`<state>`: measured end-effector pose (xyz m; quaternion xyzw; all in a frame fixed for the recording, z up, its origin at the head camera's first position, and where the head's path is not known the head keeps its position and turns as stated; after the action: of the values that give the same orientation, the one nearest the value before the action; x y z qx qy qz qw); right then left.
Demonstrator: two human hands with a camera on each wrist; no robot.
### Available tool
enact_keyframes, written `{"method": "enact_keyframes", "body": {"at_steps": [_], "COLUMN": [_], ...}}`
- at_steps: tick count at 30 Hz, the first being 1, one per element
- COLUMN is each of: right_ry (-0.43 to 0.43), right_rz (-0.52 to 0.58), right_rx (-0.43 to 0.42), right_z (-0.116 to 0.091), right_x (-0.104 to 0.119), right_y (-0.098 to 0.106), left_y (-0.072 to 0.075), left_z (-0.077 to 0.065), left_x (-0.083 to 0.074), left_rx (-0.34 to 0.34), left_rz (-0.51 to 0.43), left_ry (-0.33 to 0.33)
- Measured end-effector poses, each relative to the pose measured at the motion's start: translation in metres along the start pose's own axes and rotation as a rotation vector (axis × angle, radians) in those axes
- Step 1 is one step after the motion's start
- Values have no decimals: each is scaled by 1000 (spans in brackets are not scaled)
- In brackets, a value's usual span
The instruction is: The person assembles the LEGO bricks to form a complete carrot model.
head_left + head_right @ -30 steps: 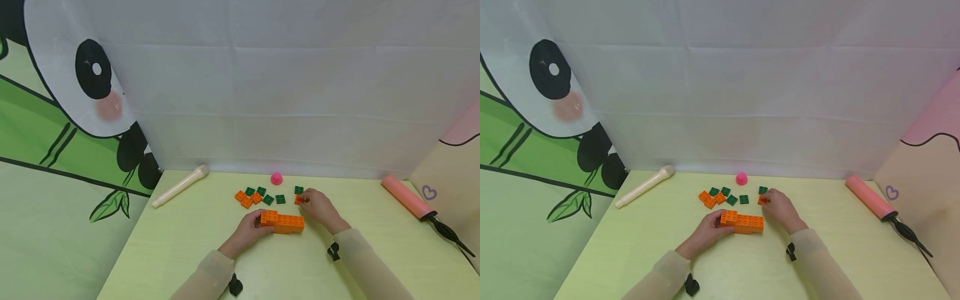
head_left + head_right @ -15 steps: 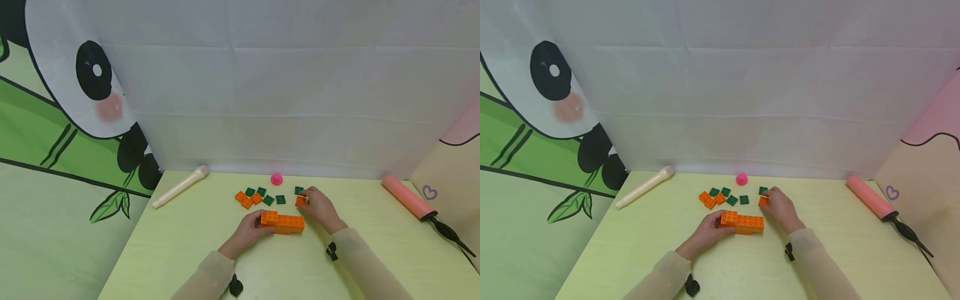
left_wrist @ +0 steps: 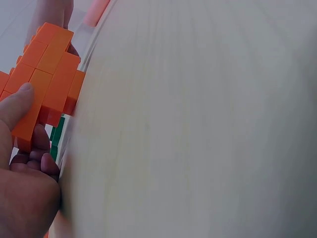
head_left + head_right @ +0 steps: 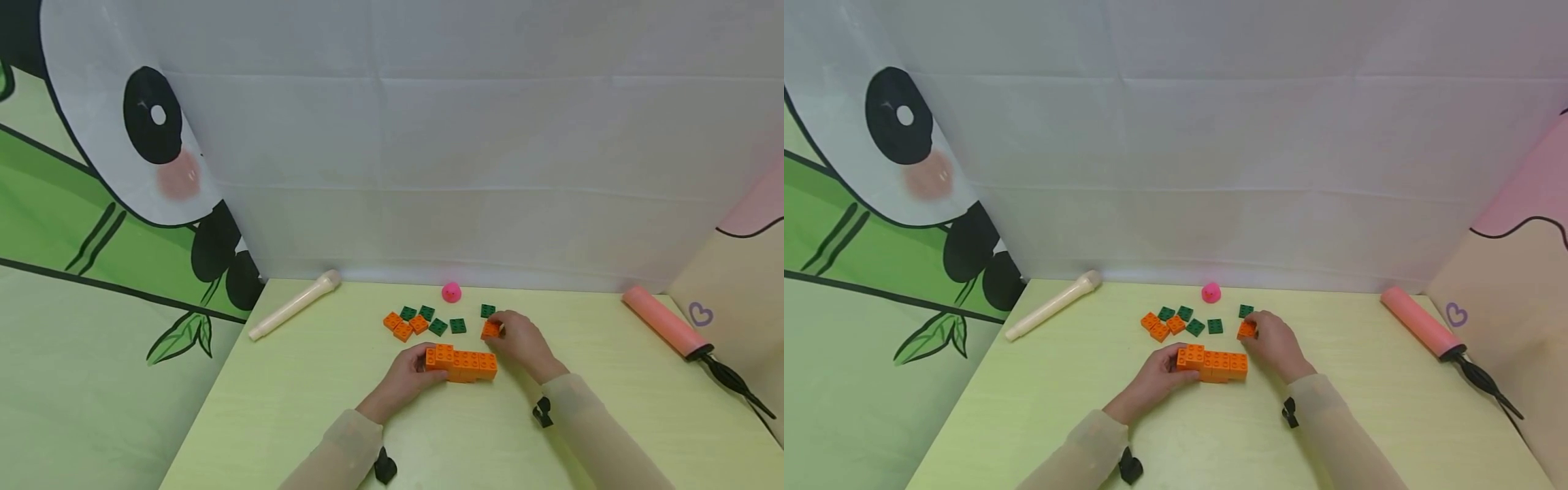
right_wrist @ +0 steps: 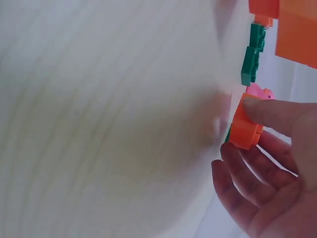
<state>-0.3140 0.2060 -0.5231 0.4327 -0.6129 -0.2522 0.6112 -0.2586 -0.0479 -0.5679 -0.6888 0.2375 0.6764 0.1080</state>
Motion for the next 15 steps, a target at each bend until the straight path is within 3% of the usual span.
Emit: {"method": "enact_keyframes", "body": {"at_steps": [9,15], "right_ry": [183,308], "right_rz": [102,190], "right_rx": [-44,-14], "right_z": [-13,-27], "right_x": [10,27], "right_y": [11,14], "left_y": [-1,-1], "left_z": [1,2], "left_x": [0,0], "left_rx": [8,7], "left_rz": [-13,4], "left_ry": [-7,-15]}}
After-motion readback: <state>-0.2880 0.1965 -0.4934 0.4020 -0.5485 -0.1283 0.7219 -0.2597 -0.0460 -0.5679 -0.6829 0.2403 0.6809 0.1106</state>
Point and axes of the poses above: each hand's wrist, its own z-axis towards the middle knuckle, its own y-axis out of the back of the hand, x = y × z, the point moved 3 cm from there along z, towards the middle knuckle, and after that the axes turned 5 degrees about x, right-handed, at the moved point
